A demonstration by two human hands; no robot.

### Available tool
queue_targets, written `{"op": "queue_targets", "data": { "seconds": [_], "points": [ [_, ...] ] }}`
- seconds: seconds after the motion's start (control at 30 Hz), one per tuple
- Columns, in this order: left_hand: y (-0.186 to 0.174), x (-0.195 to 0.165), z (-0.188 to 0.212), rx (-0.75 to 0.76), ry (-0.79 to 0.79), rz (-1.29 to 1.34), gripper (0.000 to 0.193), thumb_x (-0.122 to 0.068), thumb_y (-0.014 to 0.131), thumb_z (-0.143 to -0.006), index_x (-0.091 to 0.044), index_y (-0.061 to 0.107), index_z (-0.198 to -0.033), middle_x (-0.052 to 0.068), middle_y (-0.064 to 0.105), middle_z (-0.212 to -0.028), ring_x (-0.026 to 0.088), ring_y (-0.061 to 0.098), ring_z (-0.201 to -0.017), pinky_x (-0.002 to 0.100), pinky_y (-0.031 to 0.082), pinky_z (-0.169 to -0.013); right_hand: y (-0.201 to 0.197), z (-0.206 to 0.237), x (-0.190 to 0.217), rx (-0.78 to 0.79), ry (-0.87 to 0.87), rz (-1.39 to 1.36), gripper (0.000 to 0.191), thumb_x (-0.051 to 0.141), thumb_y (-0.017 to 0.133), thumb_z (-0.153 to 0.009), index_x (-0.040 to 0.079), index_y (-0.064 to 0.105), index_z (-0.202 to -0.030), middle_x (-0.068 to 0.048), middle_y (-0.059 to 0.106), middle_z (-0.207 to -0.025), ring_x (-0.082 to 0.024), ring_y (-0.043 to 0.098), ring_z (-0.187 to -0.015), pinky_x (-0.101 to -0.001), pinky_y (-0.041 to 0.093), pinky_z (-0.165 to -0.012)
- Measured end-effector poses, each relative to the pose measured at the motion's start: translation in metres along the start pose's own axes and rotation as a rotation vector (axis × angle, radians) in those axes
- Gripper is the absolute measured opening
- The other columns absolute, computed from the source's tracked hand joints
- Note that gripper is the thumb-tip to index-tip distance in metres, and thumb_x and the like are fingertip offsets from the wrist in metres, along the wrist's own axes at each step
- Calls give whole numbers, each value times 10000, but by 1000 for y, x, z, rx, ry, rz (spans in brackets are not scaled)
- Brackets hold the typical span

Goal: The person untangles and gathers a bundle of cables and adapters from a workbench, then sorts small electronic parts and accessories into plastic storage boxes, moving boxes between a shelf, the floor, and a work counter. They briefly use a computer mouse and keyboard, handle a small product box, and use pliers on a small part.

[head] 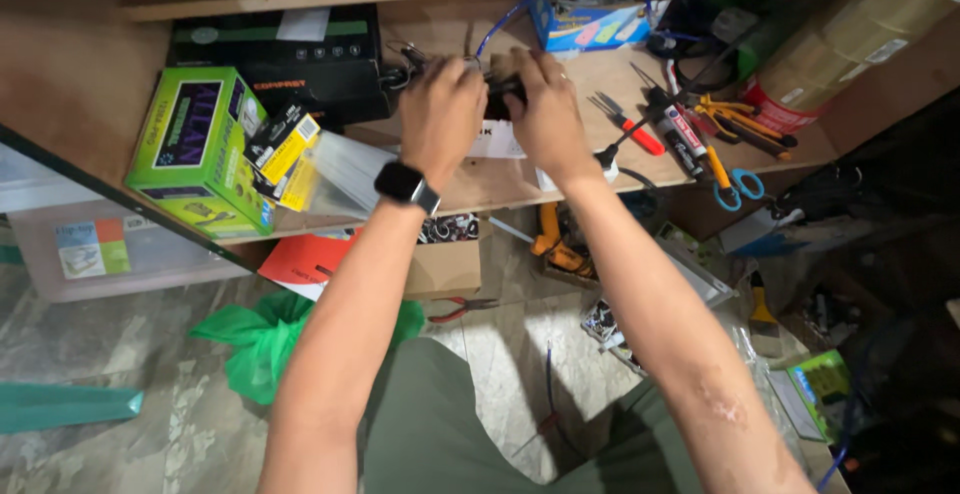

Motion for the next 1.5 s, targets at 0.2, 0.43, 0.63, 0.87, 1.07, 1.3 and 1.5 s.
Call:
{"op": "queue_targets", "data": {
  "seconds": [0.2, 0.43, 0.63, 0.87, 1.07, 1.3, 1.5],
  "points": [
    [-13, -28, 44, -197, 95, -242, 318, -162, 632, -833, -82, 732, -1123, 66, 669, -1221, 294, 545, -1215, 484, 530, -945, -6, 31, 27, 85, 148, 272, 201, 40, 639, -870, -5, 649, -1066, -264, 593, -1094, -481, 516, -1063, -559, 443, -949],
    [47, 17, 12, -47, -11, -154, 297, -82, 584, -907, -26, 730, -1159, 99, 728, -1125, 401, 632, -1080, 423, 590, -780, 37, 29, -19, 203, 277, 52, 367, -27, 564, -817, -27, 640, -1176, -241, 621, -1216, -449, 561, -1166, -488, 473, -1022],
    [94, 62, -45, 218, -193, -182, 274, -180, 512, -1112, -34, 743, -1102, 149, 727, -1092, 381, 675, -1048, 427, 575, -949, 63, 28, -41, 340, 173, 129, 457, 30, 632, -754, -7, 651, -1209, -244, 606, -1331, -456, 521, -1230, -565, 414, -1017],
    [97, 66, -41, 125, -40, -141, 479, -53, 589, -859, 22, 646, -1328, 191, 623, -1249, 501, 538, -1180, 543, 461, -1044, 32, 27, -41, 262, 362, -220, 490, -105, 505, -765, -2, 666, -1216, -200, 639, -1351, -379, 669, -1088, -413, 541, -937],
    [95, 39, -32, -84, 59, -268, 722, -190, 601, -772, 158, 504, -1397, 316, 451, -1432, 468, 454, -1312, 540, 458, -1048, -23, 40, -13, 210, 60, -163, 450, -141, 541, -766, -20, 669, -1180, -220, 665, -1250, -435, 658, -1128, -431, 541, -962],
    [41, -68, -5, 490, -122, -88, 254, -146, 568, -957, -3, 753, -1057, 288, 714, -1113, 462, 686, -1059, 570, 529, -911, -102, 80, -31, 631, 559, -756, 283, 11, 593, -947, 16, 686, -1214, -11, 729, -1007, -144, 681, -941, -306, 571, -856],
    [29, -183, 18, 909, 172, 184, 324, -314, 667, -873, -2, 755, -866, 286, 708, -851, 455, 704, -812, 531, 563, -757, -192, 165, -92, 1246, 794, -404, 251, 197, 699, -912, 100, 742, -1140, 20, 767, -909, -100, 669, -820, -293, 561, -768]
  ]
}}
Point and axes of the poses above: each hand's wrist, its own z-axis away from the middle knuckle, its own y-axis out of the palm, x = y × z, the point moved 5 cm from there along -z, towards the middle knuckle
